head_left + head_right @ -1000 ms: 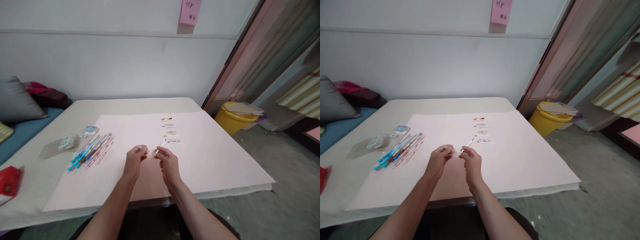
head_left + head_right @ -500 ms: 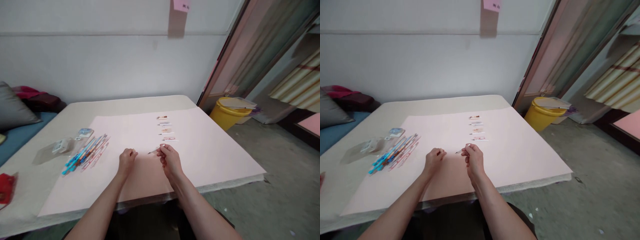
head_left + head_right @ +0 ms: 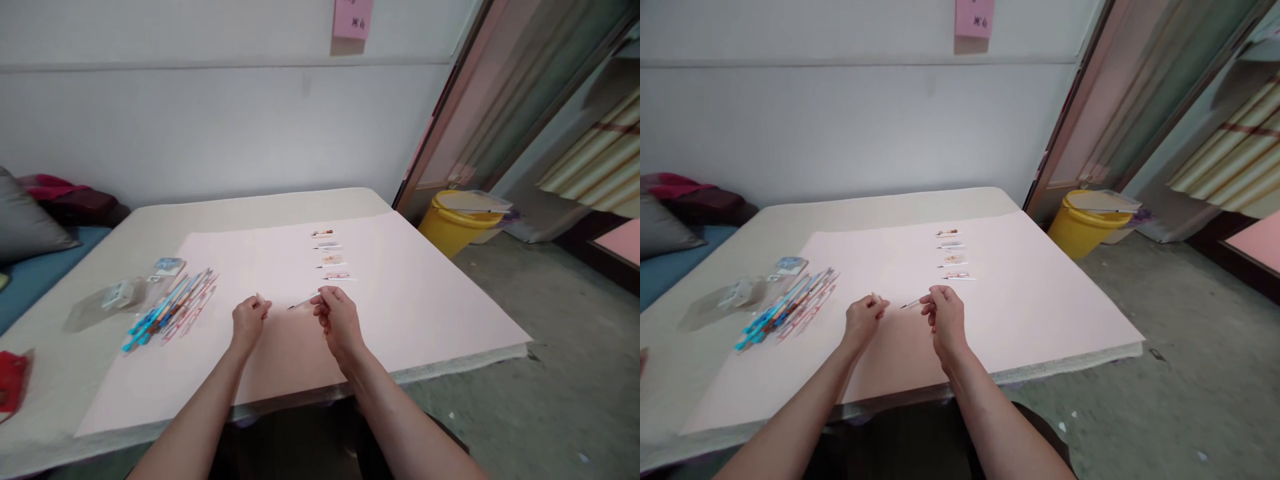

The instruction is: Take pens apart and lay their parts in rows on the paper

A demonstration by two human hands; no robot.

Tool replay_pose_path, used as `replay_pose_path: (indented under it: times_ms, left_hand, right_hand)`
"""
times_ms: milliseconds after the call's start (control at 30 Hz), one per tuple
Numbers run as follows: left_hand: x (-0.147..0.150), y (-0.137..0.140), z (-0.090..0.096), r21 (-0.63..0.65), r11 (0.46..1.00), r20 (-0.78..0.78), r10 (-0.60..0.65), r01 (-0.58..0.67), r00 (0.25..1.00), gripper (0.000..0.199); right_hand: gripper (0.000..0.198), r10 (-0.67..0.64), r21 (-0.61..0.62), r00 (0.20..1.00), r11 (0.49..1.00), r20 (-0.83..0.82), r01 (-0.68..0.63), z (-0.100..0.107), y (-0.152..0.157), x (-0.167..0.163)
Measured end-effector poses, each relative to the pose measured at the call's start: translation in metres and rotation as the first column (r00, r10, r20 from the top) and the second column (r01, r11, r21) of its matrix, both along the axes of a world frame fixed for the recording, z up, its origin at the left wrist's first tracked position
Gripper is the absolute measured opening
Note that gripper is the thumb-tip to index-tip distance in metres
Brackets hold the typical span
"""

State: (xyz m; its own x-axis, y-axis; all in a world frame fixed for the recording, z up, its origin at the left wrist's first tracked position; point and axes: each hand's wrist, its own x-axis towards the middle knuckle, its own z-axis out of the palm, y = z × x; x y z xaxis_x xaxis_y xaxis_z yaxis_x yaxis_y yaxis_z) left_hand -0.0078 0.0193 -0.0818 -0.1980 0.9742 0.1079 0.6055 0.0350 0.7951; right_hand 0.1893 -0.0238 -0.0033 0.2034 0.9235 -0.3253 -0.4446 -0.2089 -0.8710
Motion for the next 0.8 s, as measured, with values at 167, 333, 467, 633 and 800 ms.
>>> replay_pose_path:
  times_ms: [167, 333, 467, 633, 800]
  left_hand:
    - [0.003, -0.002, 0.001, 0.043, 0.999, -0.01, -0.012, 0.013, 1.0, 0.028]
    - [0.012, -0.008, 0.011, 0.179, 0.983, -0.026, -0.045, 0.049, 0.999, 0.016]
    - [0.012, -0.007, 0.008, 0.146, 0.987, -0.078, -0.057, 0.068, 0.995, 0.021]
    - [0.01, -0.005, 0.0, 0.132, 0.989, -0.08, -0.051, 0.062, 0.995, 0.021]
    - [0.013, -0.006, 0.002, 0.132, 0.99, -0.108, -0.03, 0.044, 0.994, 0.026]
  right_hand:
    - [0.02, -0.024, 0.144, 0.981, 0.99, 0.194, -0.004, 0.009, -0.001, -0.008]
    - [0.013, -0.109, 0.377, 0.918, 0.925, 0.382, -0.047, 0.012, -0.006, -0.016]
    - [0.012, -0.142, 0.419, 0.89, 0.906, 0.434, -0.061, 0.009, -0.007, -0.015]
    - [0.014, -0.153, 0.423, 0.872, 0.904, 0.465, -0.067, 0.006, -0.004, -0.014]
    - [0.014, -0.149, 0.435, 0.864, 0.896, 0.481, -0.087, 0.007, -0.005, -0.015]
